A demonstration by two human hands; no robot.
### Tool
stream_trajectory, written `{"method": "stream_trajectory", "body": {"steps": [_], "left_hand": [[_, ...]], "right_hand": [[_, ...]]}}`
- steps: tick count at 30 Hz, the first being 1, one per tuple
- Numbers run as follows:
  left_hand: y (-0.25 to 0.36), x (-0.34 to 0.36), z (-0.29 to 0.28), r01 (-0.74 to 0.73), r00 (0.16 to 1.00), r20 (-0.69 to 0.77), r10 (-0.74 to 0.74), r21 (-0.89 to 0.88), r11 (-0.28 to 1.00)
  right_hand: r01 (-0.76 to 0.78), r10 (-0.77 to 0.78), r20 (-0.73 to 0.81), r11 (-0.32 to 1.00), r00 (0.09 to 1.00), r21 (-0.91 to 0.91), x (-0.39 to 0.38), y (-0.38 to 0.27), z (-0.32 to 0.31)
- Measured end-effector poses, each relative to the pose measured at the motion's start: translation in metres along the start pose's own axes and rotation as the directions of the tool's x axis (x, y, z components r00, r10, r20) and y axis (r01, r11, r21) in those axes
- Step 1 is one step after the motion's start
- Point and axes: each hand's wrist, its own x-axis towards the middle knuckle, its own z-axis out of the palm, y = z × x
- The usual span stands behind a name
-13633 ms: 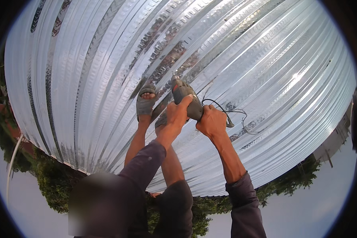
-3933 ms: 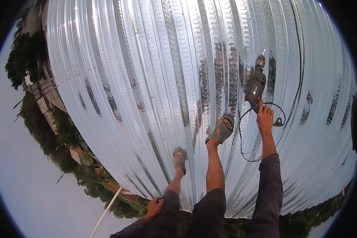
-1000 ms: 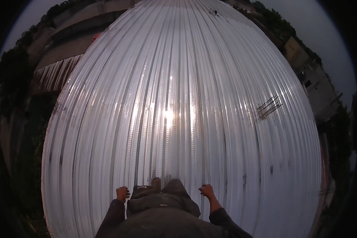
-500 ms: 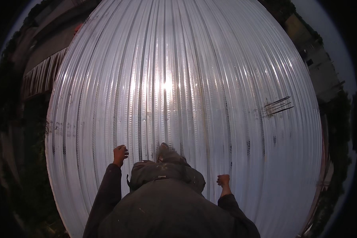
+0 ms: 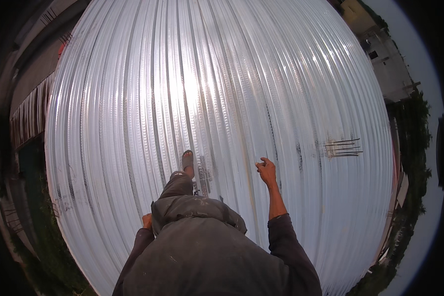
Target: The person walks on a corrugated metal roof, uses a power drill to fasten sheets, and secures them with a crimping tool. The person moves along the roof surface, drills holes, and crimps fasteners to attach the metal sheets.
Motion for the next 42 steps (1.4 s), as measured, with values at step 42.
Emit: {"method": "stream_trajectory", "body": {"steps": [42], "left_hand": [[1.865, 0.935, 0.056, -0.282, 0.957, -0.036, 0.288, -0.346, 0.895]], "right_hand": [[0.187, 0.082, 0.336, 0.698, 0.938, -0.692, 1.433, -0.665, 0.004]]}}
